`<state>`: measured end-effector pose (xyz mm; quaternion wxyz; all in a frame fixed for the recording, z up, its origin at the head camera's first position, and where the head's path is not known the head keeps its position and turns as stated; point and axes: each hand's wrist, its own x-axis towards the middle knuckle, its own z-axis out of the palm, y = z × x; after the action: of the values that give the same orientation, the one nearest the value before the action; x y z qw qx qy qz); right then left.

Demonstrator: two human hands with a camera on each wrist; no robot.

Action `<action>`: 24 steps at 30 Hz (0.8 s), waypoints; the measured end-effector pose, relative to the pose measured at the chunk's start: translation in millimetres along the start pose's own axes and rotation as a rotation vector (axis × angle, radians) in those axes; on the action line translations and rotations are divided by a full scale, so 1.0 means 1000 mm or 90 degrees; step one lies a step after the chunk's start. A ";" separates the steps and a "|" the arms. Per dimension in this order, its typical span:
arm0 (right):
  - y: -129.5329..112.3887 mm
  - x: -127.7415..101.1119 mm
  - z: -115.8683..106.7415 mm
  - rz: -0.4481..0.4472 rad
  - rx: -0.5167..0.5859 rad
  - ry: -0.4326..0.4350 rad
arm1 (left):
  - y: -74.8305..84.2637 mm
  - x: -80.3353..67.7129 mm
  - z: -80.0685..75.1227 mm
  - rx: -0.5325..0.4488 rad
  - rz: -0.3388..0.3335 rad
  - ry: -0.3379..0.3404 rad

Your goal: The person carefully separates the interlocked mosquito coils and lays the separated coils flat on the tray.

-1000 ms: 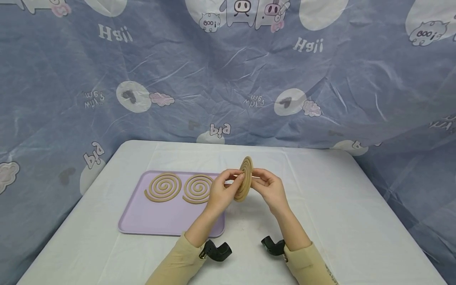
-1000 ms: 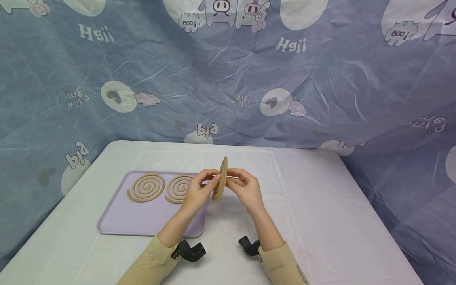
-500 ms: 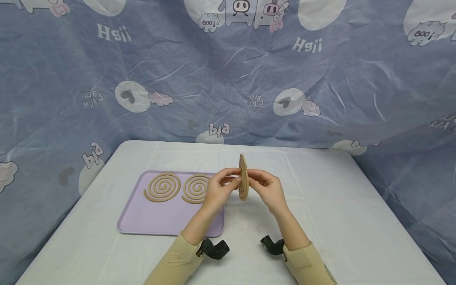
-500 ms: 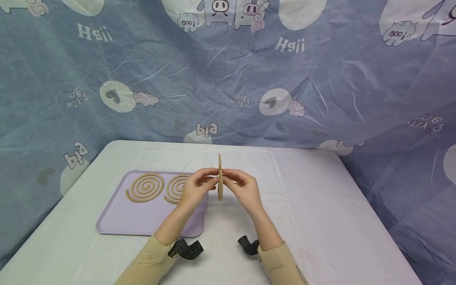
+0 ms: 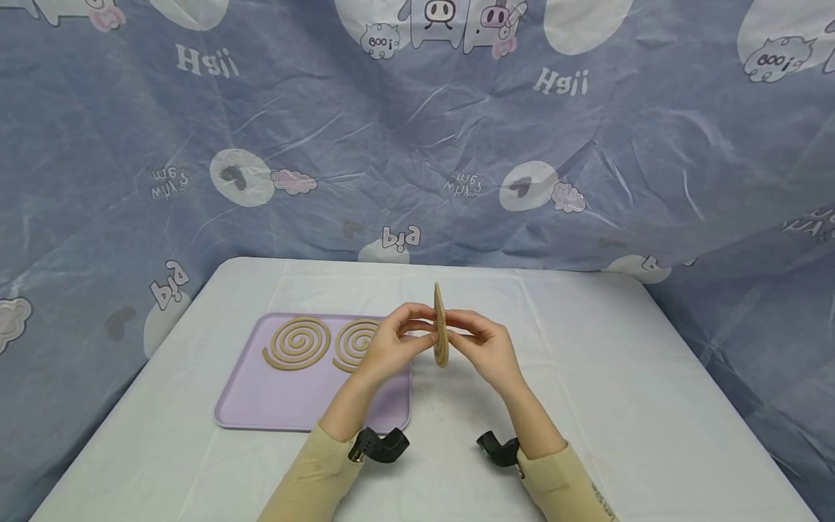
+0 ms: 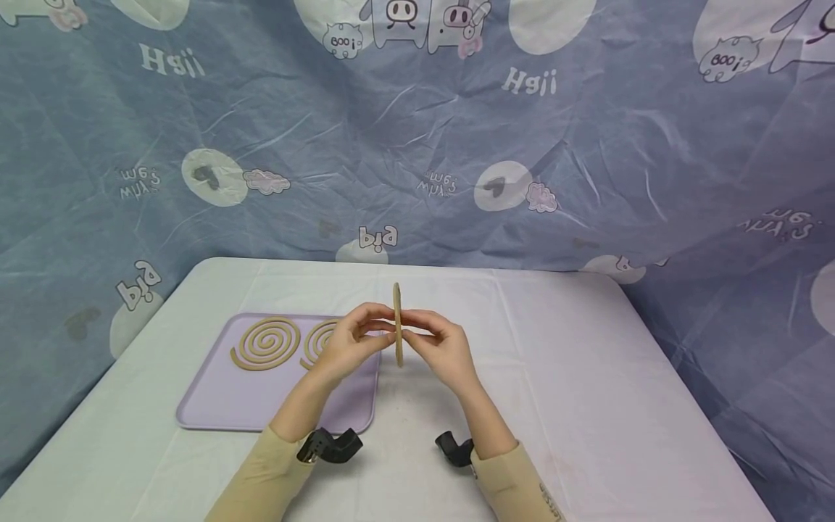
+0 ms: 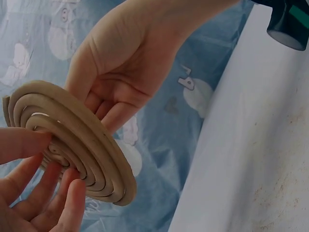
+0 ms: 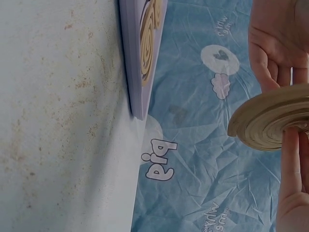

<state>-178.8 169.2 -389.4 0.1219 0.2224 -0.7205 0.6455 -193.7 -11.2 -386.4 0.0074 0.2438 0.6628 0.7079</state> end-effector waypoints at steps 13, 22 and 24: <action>0.003 0.000 0.000 0.028 0.012 0.039 | 0.020 -0.004 -0.001 0.070 -0.009 0.017; 0.003 0.000 0.000 0.014 -0.002 0.027 | 0.031 -0.008 0.003 0.073 0.012 0.034; 0.003 -0.001 0.000 0.008 -0.001 0.026 | 0.029 -0.007 0.003 0.066 0.020 0.043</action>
<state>-179.7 169.1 -392.7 0.1322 0.2044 -0.7198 0.6501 -177.1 -13.9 -361.6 -0.0387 0.2305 0.6944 0.6805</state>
